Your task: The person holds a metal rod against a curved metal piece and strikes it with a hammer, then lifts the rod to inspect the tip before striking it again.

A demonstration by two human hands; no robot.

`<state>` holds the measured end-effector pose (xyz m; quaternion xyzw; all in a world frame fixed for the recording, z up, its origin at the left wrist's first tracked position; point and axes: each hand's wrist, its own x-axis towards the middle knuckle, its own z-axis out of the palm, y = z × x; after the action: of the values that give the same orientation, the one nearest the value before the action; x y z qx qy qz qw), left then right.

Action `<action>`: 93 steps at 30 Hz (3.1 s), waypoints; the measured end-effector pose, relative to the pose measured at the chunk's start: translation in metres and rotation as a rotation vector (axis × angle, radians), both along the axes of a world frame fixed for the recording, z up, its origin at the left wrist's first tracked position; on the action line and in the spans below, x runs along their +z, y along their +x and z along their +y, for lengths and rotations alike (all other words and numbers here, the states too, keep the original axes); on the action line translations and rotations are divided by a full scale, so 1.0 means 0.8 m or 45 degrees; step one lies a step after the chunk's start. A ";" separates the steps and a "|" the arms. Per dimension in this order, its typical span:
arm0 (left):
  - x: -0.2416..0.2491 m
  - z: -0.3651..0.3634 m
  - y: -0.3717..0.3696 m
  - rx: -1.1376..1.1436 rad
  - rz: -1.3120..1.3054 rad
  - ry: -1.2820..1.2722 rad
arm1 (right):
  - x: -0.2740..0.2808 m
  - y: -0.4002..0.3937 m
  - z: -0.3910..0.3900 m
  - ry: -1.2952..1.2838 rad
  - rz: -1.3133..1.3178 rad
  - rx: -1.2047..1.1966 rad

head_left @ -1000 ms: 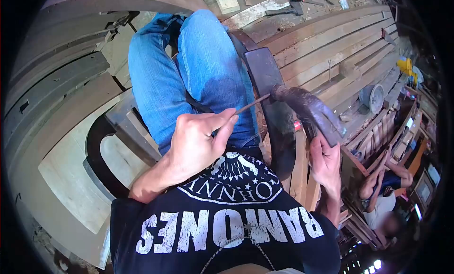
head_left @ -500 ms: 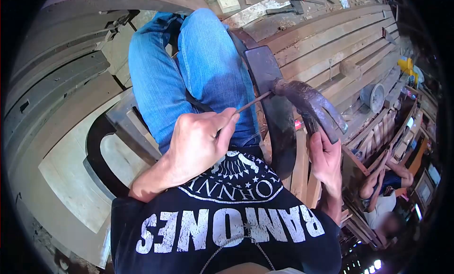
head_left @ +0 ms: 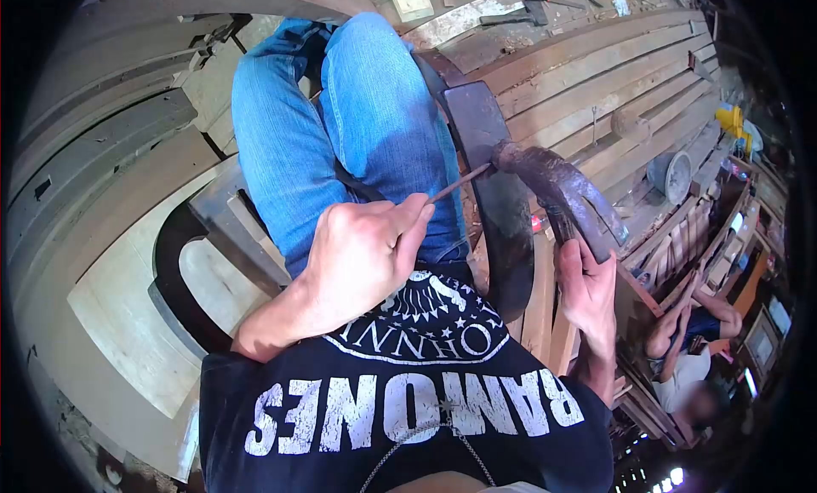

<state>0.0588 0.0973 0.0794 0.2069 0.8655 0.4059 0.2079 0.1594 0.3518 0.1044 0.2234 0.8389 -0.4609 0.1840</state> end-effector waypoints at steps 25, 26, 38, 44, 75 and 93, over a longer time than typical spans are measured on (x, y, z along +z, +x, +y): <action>-0.007 -0.005 -0.009 -0.024 -0.216 0.049 | 0.000 -0.002 0.003 0.141 -0.052 0.149; -0.007 -0.005 -0.010 -0.024 -0.214 0.051 | -0.001 -0.004 0.001 0.140 -0.049 0.155; -0.010 -0.006 -0.009 -0.006 -0.272 0.047 | 0.001 -0.004 -0.005 0.093 0.013 0.078; -0.009 -0.006 -0.009 -0.021 -0.275 0.029 | -0.001 -0.002 -0.003 0.080 0.015 0.050; -0.002 -0.001 -0.010 -0.077 -0.101 -0.038 | 0.012 -0.016 -0.005 0.175 -0.014 0.173; -0.006 -0.003 -0.009 -0.108 -0.077 -0.024 | 0.017 -0.018 -0.011 0.178 -0.021 0.122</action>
<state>0.0517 0.0951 0.0744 0.2290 0.8531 0.3948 0.2528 0.1448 0.3426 0.1181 0.1990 0.8773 -0.3900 0.1967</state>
